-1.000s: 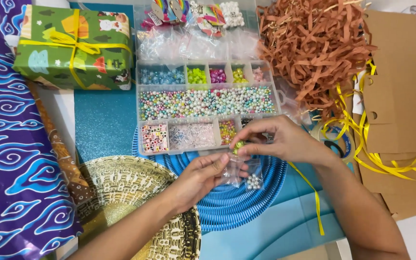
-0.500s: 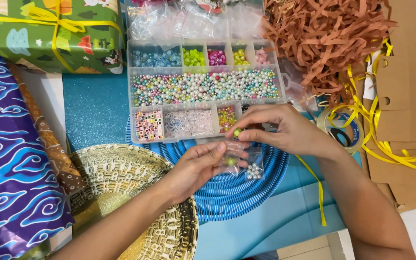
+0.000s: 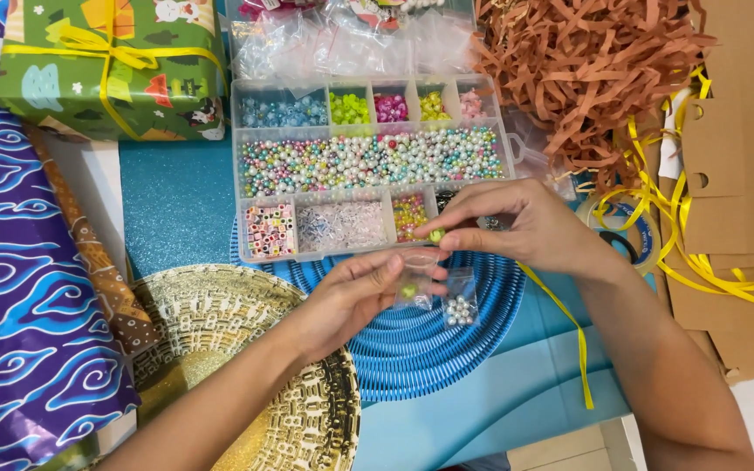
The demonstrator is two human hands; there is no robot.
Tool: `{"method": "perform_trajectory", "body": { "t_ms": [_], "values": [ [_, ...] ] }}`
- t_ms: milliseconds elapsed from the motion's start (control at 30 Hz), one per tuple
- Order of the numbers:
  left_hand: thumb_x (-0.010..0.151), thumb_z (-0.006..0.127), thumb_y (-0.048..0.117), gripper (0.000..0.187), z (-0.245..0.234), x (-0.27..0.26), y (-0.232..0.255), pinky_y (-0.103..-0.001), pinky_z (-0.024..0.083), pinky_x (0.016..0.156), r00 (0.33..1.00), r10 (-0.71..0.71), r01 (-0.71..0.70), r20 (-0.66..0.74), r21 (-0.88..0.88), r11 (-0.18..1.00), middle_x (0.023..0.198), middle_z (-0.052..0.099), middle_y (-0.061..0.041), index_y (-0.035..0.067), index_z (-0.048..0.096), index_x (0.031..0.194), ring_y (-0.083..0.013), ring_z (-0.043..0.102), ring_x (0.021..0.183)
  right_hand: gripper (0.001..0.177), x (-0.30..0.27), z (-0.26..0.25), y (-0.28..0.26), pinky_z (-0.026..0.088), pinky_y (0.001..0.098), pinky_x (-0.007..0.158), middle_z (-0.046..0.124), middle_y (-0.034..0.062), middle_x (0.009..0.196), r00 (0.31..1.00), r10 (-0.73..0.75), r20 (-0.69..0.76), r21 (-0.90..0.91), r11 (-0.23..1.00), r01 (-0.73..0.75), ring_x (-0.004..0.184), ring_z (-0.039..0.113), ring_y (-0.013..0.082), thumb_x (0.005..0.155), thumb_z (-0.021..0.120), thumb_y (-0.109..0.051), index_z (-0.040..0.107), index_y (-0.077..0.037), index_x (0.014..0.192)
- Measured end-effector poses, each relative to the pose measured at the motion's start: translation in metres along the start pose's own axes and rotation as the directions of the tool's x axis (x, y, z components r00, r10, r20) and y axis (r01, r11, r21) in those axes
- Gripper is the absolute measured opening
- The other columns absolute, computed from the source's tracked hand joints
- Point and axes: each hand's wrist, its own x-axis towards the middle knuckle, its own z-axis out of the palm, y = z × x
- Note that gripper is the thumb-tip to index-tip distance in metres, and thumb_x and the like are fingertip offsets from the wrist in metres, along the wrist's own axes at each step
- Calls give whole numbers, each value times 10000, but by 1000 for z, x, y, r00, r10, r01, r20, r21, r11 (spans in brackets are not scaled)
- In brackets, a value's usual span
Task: Picking up small decorative beads from a plastic organizer and placing them into small transparent plastic bags.
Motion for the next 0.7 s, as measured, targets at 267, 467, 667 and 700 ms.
{"method": "perform_trajectory", "body": {
  "t_ms": [267, 467, 667, 700],
  "values": [
    [1036, 456, 313, 450, 0, 1, -4, -458, 477, 1033, 997, -55, 55, -45, 8, 998, 1287, 644, -247, 4, 580, 1339, -357, 640, 1169, 154, 1, 8, -16, 584, 358, 753, 792, 102, 933, 998, -62, -20, -144, 988, 58, 781, 726, 206, 869, 771, -61, 806, -62, 1019],
    [1038, 454, 324, 462, 2, 1, -2, -449, 491, 1022, 998, -56, 57, -38, 21, 998, 1283, 646, -248, 2, 567, 1351, -351, 647, 1166, 146, 1, 7, -15, 580, 343, 738, 791, 80, 924, 998, -56, -25, -197, 979, 50, 747, 707, 180, 882, 762, -70, 809, -80, 1020],
    [1036, 462, 320, 467, 4, 0, -2, -445, 496, 1013, 998, -43, 44, -53, 21, 999, 1276, 647, -259, -11, 569, 1349, -355, 651, 1153, 125, 1, 2, -7, 574, 348, 740, 800, 72, 875, 1000, 21, -18, -132, 991, -24, 745, 710, 174, 839, 799, -85, 830, -101, 959],
    [1035, 463, 317, 462, 3, 1, -3, -443, 502, 1008, 997, -48, 49, -59, 20, 999, 1266, 653, -256, -9, 573, 1343, -347, 658, 1142, 116, 0, 1, -4, 576, 341, 735, 804, 63, 863, 999, 32, -6, -131, 991, -33, 743, 720, 174, 823, 812, -92, 837, -113, 934]
  ]
}}
